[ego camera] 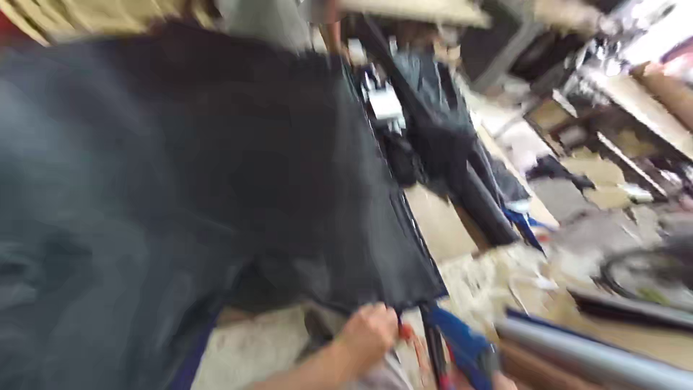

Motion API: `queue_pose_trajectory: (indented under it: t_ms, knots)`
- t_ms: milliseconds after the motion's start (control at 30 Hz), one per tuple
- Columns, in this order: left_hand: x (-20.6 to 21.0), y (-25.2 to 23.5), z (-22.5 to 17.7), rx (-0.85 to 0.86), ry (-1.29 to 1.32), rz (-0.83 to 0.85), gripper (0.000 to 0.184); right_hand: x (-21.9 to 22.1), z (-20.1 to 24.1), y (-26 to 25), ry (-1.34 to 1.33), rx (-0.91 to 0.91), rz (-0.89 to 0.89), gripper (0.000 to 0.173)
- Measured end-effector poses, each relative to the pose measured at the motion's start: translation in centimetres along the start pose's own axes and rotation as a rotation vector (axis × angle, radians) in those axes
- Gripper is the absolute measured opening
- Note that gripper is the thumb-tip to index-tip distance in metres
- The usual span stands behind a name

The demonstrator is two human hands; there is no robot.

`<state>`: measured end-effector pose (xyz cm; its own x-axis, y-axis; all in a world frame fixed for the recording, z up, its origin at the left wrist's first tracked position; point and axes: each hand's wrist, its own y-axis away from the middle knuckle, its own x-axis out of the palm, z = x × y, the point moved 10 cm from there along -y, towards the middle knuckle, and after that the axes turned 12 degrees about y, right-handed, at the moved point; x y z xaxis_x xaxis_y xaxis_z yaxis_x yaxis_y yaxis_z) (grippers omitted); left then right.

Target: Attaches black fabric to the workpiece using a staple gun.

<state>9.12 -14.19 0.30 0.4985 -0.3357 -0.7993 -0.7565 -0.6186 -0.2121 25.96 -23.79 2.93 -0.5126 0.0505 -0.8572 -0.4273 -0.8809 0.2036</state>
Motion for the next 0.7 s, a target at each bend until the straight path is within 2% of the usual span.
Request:
queue_pose_trajectory:
  t_ms: [67,133,267,567,700]
  knots:
    - [0.8,0.4,0.6,0.064,0.043,-0.062,0.025,0.0,-0.2,1.1,0.055,0.002,-0.077,0.033]
    - [1.6,0.8,0.8,0.122,0.075,-0.157,0.022,0.7,-0.6,1.6,0.08,0.002,-0.078,0.033]
    - [1.8,0.4,1.1,0.13,0.028,-0.127,0.023,2.1,-0.8,1.5,0.039,-0.049,-0.057,0.022]
    - [1.7,0.3,1.2,0.099,0.034,-0.11,0.023,3.0,-0.3,0.3,0.048,-0.146,0.003,0.027]
    - [1.7,0.3,1.3,0.09,0.045,-0.1,0.024,1.9,-0.2,0.6,-0.011,-0.143,-0.027,0.025]
